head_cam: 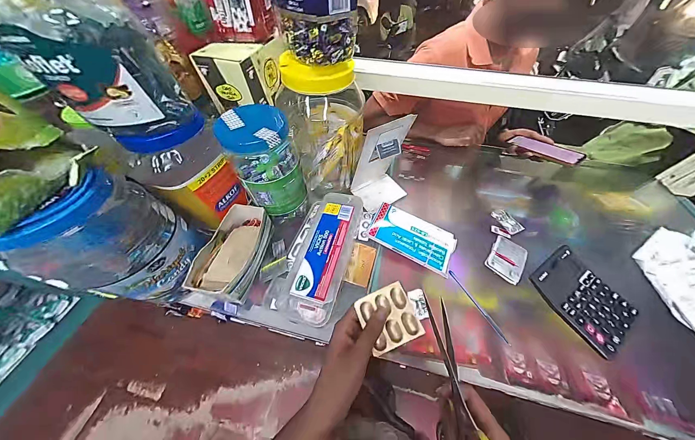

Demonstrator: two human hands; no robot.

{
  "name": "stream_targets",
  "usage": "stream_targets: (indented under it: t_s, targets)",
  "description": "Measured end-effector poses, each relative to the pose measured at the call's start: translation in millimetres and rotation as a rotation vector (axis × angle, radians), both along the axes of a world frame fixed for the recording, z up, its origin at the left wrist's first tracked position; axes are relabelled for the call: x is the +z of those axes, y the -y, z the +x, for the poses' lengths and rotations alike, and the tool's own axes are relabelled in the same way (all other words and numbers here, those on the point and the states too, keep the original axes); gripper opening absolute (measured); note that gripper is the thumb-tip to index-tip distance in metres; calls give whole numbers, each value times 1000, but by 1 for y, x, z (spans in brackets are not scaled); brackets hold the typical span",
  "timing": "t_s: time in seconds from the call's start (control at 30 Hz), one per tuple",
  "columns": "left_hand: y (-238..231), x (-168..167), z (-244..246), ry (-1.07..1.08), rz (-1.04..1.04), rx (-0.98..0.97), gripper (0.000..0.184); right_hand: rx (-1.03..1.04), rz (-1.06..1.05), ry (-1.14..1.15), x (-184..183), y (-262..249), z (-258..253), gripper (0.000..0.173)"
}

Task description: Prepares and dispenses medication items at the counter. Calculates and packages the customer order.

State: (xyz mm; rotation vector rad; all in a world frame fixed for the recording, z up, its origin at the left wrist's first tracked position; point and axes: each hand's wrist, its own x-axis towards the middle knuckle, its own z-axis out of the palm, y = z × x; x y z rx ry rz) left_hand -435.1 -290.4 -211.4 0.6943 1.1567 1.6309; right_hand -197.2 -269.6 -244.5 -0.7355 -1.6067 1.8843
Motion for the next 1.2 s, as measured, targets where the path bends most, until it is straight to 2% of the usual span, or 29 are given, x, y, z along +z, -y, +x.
stream_targets:
  t_s: [0.17,0.27,0.47,0.97,1.2]
  targets:
    - [-8,-2,-2,75,-6,-50,24,128,60,120,0,2,-7,77]
    - [-8,-1,-3,108,-11,-112,25,112,29,141,3,1,-10,62]
    - [-4,4,-5,152,-19,-125,25,99,-38,86,2,2,-15,51]
    - [0,6,-1,181,-12,-79,23,87,-14,103,8,4,-18,53]
    - [0,4,-1,139,-2,-67,23,96,11,82,4,3,-17,47]
